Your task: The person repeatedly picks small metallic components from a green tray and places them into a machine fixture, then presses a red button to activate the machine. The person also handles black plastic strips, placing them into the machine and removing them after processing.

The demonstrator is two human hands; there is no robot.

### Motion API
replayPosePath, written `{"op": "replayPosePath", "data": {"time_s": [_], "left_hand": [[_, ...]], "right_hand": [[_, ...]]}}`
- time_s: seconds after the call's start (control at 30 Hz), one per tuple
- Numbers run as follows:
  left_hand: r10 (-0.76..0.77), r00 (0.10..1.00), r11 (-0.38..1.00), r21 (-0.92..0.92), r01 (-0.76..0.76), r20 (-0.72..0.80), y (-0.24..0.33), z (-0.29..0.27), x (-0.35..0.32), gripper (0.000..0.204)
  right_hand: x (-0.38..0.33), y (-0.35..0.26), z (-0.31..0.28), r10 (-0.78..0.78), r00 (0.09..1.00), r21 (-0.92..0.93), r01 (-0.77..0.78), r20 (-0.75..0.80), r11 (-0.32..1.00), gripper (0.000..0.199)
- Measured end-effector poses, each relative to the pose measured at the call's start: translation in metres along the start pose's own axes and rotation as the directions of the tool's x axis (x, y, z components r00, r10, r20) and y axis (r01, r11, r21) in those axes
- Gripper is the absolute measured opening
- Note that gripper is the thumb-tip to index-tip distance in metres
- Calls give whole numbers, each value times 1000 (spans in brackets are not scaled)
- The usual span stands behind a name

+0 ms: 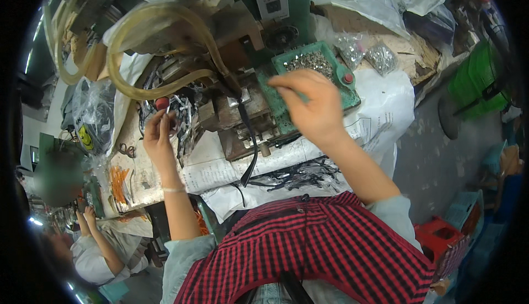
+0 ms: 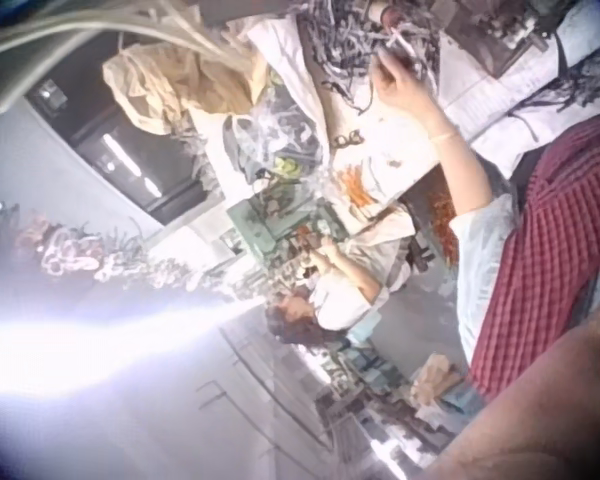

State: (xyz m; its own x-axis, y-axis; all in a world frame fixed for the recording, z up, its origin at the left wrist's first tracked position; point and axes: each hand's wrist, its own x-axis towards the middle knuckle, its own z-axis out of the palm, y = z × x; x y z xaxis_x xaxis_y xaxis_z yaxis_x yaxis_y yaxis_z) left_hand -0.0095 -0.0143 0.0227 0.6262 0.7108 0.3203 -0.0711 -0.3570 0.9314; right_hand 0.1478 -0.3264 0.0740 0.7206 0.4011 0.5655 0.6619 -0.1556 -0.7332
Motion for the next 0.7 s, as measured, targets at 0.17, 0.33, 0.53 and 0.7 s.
{"op": "replayPosePath", "data": {"time_s": [0.17,0.33,0.53,0.7], "left_hand": [[-71,980,997,4,73,-188,-19,20,-10,20],[-53,991,984,-174,31,-124,3,31,-20,8],[554,819,801,-171,-574,-151,105,50,-50,8],[799,477,430,205,-879,366,113,69,-60,32]], "right_hand": [[12,-18,49,175,985,288,-170,10,942,31],[7,-11,63,259,964,480,-198,-64,854,45],[8,-40,54,382,919,624,-355,96,696,53],[1,-62,33,274,941,677,-334,199,656,63]]}}
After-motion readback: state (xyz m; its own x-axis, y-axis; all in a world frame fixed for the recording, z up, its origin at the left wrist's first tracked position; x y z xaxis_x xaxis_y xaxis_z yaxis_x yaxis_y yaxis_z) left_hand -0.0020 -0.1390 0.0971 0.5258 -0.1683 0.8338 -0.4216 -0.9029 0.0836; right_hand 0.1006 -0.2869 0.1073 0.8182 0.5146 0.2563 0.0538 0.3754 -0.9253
